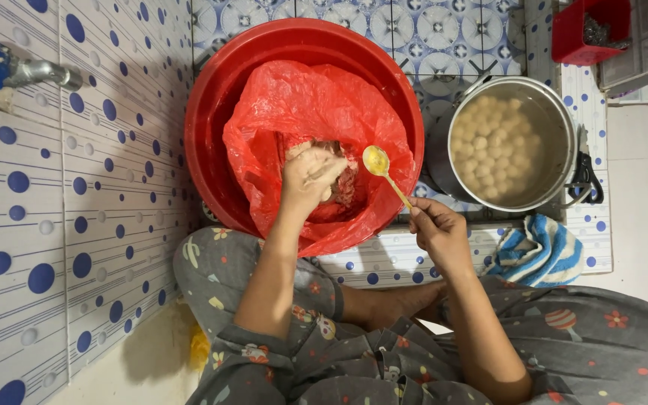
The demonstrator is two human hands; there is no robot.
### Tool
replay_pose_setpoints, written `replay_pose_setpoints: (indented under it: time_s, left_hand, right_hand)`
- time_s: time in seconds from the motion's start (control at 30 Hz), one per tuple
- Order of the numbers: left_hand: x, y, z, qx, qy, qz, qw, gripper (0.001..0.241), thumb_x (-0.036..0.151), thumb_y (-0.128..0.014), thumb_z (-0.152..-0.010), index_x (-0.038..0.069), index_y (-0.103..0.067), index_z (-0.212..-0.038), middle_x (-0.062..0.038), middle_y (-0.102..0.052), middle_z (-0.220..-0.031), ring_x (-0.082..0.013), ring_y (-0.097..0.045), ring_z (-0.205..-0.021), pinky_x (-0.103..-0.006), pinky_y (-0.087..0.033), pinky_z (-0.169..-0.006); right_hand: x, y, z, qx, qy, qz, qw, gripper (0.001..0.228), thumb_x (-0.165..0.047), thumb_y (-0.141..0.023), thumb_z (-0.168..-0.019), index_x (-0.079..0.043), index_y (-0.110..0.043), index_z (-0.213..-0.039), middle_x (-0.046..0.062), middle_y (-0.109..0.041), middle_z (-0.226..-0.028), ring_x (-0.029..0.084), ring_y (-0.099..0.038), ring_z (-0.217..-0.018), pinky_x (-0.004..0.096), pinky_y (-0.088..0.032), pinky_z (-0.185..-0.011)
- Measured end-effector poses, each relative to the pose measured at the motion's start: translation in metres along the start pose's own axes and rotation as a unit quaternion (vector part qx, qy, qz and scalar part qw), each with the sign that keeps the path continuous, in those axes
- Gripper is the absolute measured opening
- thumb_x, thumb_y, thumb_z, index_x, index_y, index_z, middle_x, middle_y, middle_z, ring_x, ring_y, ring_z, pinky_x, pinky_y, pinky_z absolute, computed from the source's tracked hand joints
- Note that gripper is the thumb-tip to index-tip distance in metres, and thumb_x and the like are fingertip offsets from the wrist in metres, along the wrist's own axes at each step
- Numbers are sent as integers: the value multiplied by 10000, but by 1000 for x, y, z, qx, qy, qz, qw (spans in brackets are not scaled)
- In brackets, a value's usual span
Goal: Shaping meatballs by squeezing meat mixture through the hand and scooping it into a pot using a spoon
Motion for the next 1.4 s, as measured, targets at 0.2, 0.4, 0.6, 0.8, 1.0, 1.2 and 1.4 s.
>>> replay_pose_setpoints:
  time_s: [0.2,0.4,0.6,0.8,1.0,1.2,1.4]
  left_hand:
    - [19,11,-11,31,-21,-98,994,221,-4,-888,-709,55,-751,-871,-93,-718,-686,-115,-672,-664,-264,-587,-665]
    - [5,3,-6,35,91,-42,994,396,136,-904,-745,119,-510,-711,-20,-595,-580,-85,-499,-365,-219,-392,-282]
    - [-4,0,-9,-15,16,20,1000,85,35,-800,-831,39,-716,-843,-35,-586,-608,-108,-635,-569,-234,-505,-462]
    - [4,-5,3,16,112,58,992,455,19,-895,-772,-1,-689,-1177,-66,-645,-753,-151,-753,-803,-246,-635,-743]
    - [12,-2,-4,71,154,85,982,254,-70,-815,-753,-34,-580,-842,-32,-601,-682,-124,-659,-666,-172,-623,-655]
    - [-28,8,-12,53,194,-7,980,196,-18,-771,-785,-18,-609,-674,-102,-497,-488,-181,-488,-330,-361,-448,-225]
    - [-11,-6,-21,12,123,-7,992,304,48,-911,-722,-38,-620,-726,-144,-556,-507,-160,-511,-342,-329,-443,-226]
  right_hand:
    - [-7,-4,2,-3,3,18,1000,215,56,-551,-975,128,-676,-1134,143,-516,-579,62,-369,-369,235,-304,-324]
    - [-11,-4,4,12,9,19,1000,203,60,-576,-964,119,-689,-1122,136,-526,-559,72,-372,-371,228,-299,-343]
    - [-30,-2,8,26,39,84,995,191,38,-605,-974,88,-719,-1119,132,-573,-551,80,-410,-381,219,-313,-351]
    - [-106,-34,33,39,243,313,917,213,16,-679,-954,-57,-792,-1120,81,-674,-603,212,-672,-581,318,-534,-593]
    - [-132,-74,47,6,366,401,840,320,46,-654,-919,-92,-774,-1183,92,-741,-802,278,-746,-757,351,-597,-708]
    - [-134,-89,45,-8,399,454,797,327,9,-652,-919,-145,-767,-1185,54,-707,-724,251,-707,-608,336,-585,-593]
    - [-121,-79,37,5,393,408,824,328,30,-617,-935,-99,-760,-1201,101,-697,-745,309,-704,-649,380,-566,-577]
Point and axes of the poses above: each hand's wrist, its own z-axis away from the middle knuckle, its own y-axis out of the back of the hand, x = y × z, the point moved 10 cm from there along -z, towards the middle knuckle
